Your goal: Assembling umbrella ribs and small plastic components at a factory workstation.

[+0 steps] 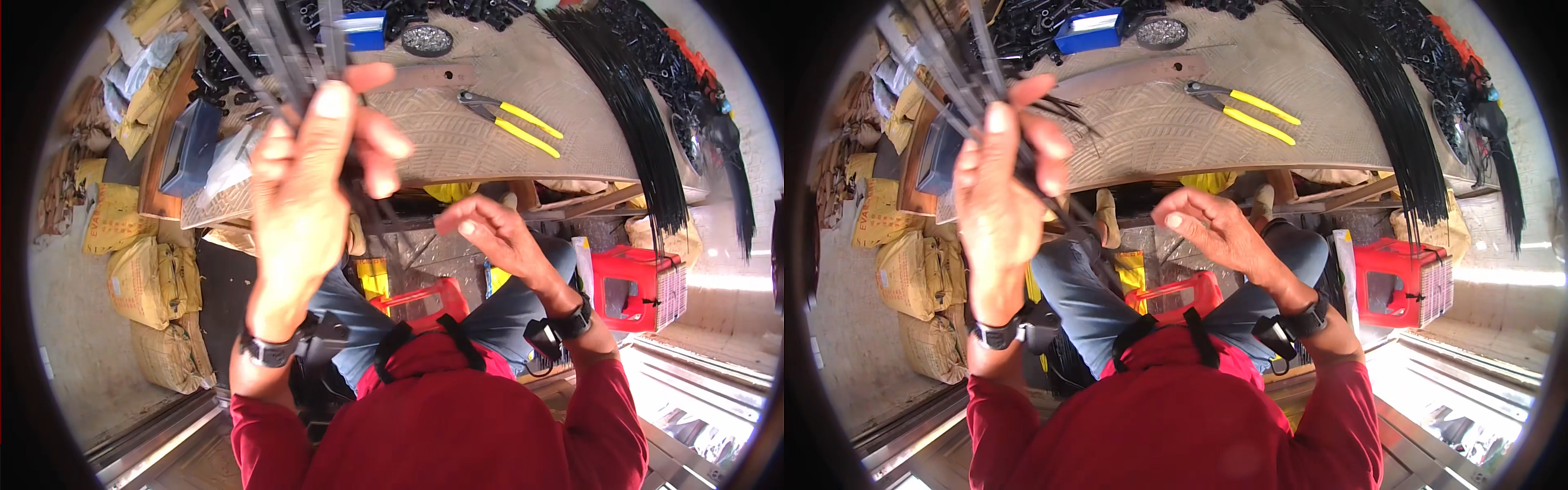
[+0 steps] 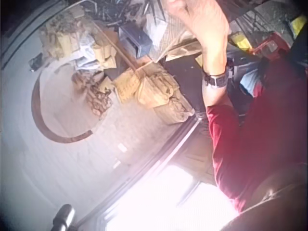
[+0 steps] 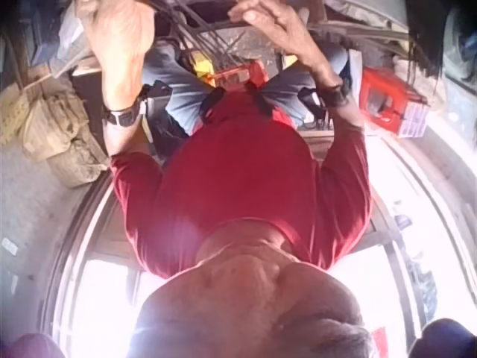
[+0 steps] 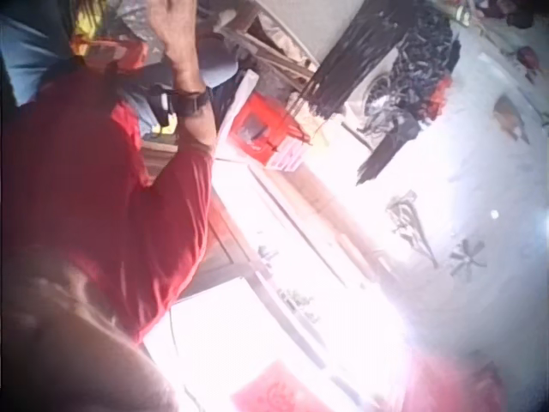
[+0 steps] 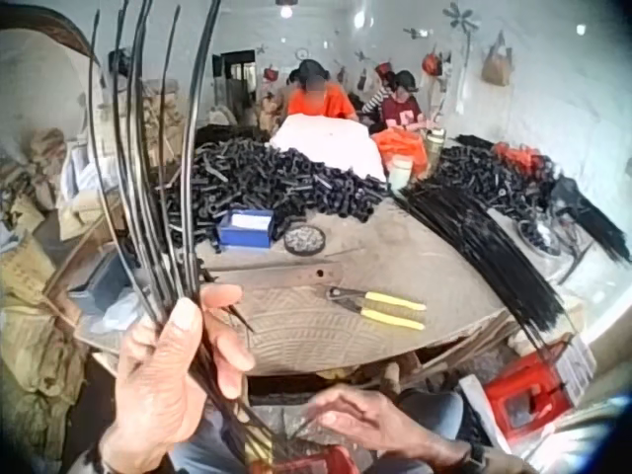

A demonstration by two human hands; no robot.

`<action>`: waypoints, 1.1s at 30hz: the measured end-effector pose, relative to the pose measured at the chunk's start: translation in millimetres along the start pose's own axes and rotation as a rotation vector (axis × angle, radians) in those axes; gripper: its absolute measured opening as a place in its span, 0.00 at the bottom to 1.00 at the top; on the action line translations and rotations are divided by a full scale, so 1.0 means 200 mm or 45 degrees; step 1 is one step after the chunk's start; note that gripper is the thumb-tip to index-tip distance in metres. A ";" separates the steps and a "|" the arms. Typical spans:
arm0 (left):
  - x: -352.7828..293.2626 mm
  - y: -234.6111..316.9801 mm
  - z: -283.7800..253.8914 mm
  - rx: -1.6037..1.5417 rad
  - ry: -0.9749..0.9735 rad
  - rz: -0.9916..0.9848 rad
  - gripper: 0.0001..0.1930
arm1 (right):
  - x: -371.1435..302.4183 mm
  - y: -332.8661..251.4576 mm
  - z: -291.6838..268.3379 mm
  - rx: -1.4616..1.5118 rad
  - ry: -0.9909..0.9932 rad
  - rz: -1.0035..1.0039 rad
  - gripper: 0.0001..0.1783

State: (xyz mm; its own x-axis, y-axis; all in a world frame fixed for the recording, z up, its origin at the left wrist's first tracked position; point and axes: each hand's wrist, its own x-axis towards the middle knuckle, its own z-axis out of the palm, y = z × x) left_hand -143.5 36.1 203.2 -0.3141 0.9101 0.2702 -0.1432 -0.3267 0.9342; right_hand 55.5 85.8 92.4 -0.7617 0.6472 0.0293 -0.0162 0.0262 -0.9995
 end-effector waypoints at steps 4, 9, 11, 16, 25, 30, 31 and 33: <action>-0.07 -0.04 0.15 -0.149 -0.184 -0.141 0.20 | -0.01 -0.18 0.19 0.315 0.134 -0.366 0.21; -0.10 -0.09 0.16 -0.129 -0.498 -0.255 0.23 | -0.05 -0.25 0.24 0.094 0.165 -0.250 0.13; -0.11 -0.04 0.17 -0.118 -0.468 -0.325 0.21 | -0.07 -0.27 0.23 0.158 0.215 -0.232 0.17; -0.11 -0.02 0.15 -0.086 -0.299 -0.326 0.16 | -0.05 -0.40 0.25 -0.099 0.325 -0.274 0.14; 0.00 -0.06 0.12 0.316 -0.206 -0.003 0.12 | 0.09 -0.43 0.13 -0.106 0.311 -0.378 0.11; 0.02 0.03 0.06 0.263 -0.176 -0.089 0.13 | 0.17 -0.50 0.14 -0.139 0.257 -0.398 0.10; 0.01 0.07 0.06 0.178 -0.108 -0.142 0.14 | 0.18 -0.53 0.12 -0.195 0.279 -0.315 0.11; 0.00 0.25 0.00 0.060 -0.057 -0.140 0.16 | 0.21 -0.56 0.03 -0.236 0.368 -0.200 0.13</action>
State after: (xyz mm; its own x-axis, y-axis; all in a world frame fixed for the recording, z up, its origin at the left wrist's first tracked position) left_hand -151.0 18.9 249.9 -0.2564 0.9507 0.1746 -0.1299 -0.2129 0.9684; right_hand 22.4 105.8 206.2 -0.5445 0.8119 0.2103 0.0193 0.2628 -0.9647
